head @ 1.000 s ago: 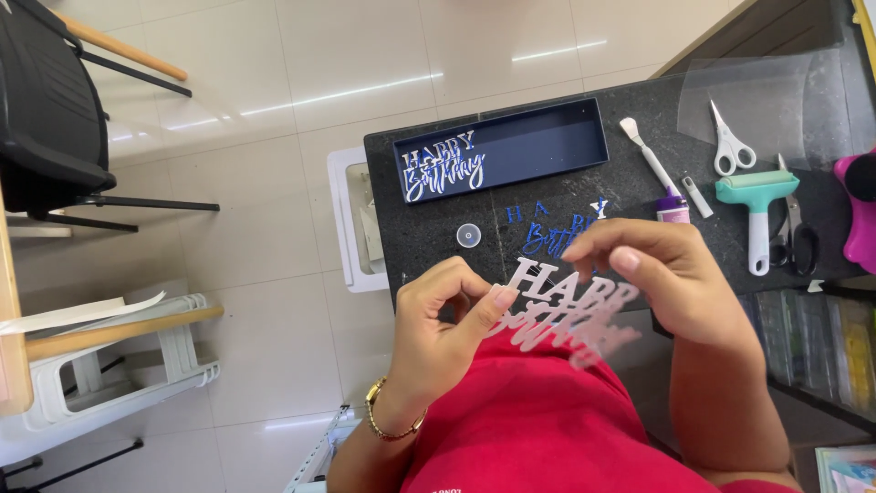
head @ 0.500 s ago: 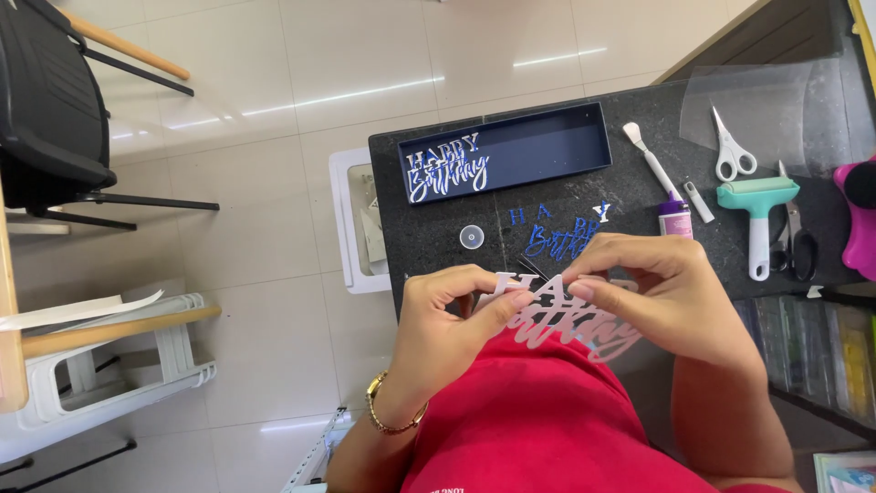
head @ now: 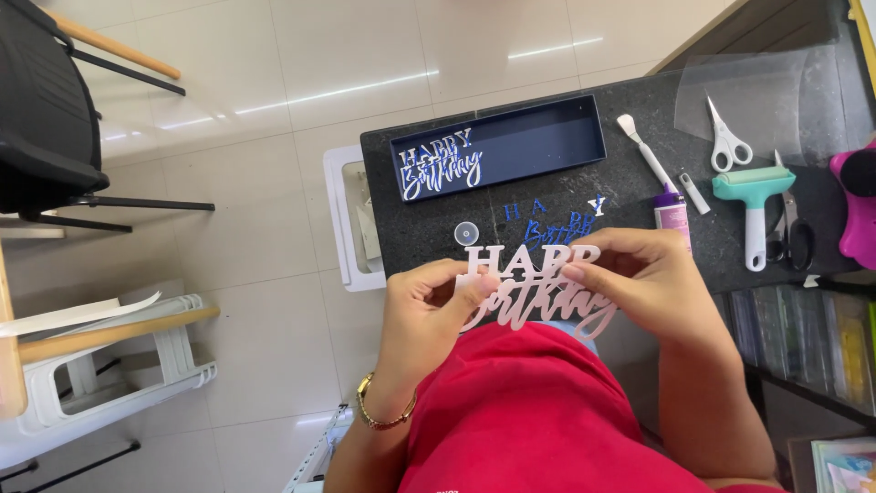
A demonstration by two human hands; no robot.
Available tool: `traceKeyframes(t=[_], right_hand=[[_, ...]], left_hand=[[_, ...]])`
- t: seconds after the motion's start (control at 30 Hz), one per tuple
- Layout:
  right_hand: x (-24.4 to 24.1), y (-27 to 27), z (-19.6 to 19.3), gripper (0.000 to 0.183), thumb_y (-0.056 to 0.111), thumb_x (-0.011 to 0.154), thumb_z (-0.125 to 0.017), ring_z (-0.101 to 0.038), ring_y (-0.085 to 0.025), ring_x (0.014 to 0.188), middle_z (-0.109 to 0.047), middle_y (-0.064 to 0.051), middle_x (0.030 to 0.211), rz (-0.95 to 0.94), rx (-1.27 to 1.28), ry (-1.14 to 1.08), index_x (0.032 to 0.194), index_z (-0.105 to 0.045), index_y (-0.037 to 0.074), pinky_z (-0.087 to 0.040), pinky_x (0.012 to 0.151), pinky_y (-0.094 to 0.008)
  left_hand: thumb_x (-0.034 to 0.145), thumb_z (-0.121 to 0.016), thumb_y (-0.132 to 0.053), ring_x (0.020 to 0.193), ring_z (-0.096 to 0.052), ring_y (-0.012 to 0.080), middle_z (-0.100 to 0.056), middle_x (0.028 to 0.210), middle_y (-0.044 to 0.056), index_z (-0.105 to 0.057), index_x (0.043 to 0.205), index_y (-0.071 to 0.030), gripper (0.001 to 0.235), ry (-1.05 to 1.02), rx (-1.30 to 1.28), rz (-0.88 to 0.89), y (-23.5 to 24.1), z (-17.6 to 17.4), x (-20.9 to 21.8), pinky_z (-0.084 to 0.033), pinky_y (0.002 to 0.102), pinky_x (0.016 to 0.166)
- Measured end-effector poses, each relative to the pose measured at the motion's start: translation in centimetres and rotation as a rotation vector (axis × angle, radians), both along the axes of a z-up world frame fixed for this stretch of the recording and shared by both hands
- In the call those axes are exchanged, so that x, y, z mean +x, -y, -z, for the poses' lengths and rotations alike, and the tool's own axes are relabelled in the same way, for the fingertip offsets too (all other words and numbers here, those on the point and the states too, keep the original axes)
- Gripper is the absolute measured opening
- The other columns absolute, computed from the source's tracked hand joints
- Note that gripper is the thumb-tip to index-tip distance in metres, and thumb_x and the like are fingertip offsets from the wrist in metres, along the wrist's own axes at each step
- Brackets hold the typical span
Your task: The person is assembling a decorative sign by applying glue to plastic letters and carefully positioning them on a base.
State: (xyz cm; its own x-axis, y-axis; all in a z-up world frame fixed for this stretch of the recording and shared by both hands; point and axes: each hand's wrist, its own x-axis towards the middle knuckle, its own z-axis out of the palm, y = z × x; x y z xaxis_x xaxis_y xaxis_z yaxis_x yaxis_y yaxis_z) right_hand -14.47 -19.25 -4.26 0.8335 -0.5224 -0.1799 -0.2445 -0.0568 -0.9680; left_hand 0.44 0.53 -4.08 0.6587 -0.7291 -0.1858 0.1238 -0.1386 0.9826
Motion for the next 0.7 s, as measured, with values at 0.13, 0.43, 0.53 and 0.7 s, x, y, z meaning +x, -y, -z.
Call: traceKeyframes(t=[0.13, 0.43, 0.53, 0.7], right_hand=[[0.2, -0.2, 1.0, 0.015, 0.001, 0.078, -0.082, -0.064, -0.014, 0.058, -0.073, -0.016, 0.062, 0.041, -0.008, -0.042, 0.092, -0.082, -0.003, -0.056, 0.053, -0.028], [-1.3, 3.2, 5.3, 0.02, 0.008, 0.101, -0.069, -0.067, -0.025, 0.072, -0.072, -0.025, 0.09, 0.288, -0.105, -0.004, 0.117, -0.073, -0.005, -0.057, 0.07, -0.037], [-2.6, 2.3, 12.9, 0.014, 0.01, 0.095, -0.082, -0.072, -0.028, 0.086, -0.076, -0.012, 0.096, 0.272, -0.433, -0.163, 0.109, -0.079, 0.007, -0.055, 0.074, -0.035], [-3.4, -2.4, 24.1, 0.039, 0.029, 0.076, -0.087, -0.069, -0.025, 0.094, -0.074, -0.006, 0.1, -0.155, -0.958, -0.558, 0.11, -0.076, 0.014, -0.055, 0.082, -0.032]], left_hand=[[0.093, -0.077, -0.015, 0.048, -0.063, 0.0114, -0.07, 0.057, 0.011, -0.082, 0.079, -0.002, 0.019, -0.035, 0.006, -0.024, -0.5, 2.1, -0.1, -0.049, 0.02, 0.047], [0.092, -0.074, -0.009, 0.068, -0.066, 0.0125, -0.075, 0.068, 0.012, -0.08, 0.092, 0.0, 0.011, -0.135, 0.107, -0.153, -2.5, 4.3, 1.4, -0.059, 0.028, 0.061], [0.09, -0.078, -0.009, 0.067, -0.065, 0.0126, -0.076, 0.073, 0.012, -0.081, 0.095, -0.001, 0.01, -0.104, 0.292, -0.29, -4.7, 8.7, 2.7, -0.058, 0.027, 0.06], [0.088, -0.079, -0.007, 0.076, -0.064, 0.0144, -0.077, 0.085, 0.011, -0.08, 0.099, -0.004, 0.011, -0.291, 0.377, -0.247, -7.3, 17.4, 1.1, -0.057, 0.029, 0.066]])
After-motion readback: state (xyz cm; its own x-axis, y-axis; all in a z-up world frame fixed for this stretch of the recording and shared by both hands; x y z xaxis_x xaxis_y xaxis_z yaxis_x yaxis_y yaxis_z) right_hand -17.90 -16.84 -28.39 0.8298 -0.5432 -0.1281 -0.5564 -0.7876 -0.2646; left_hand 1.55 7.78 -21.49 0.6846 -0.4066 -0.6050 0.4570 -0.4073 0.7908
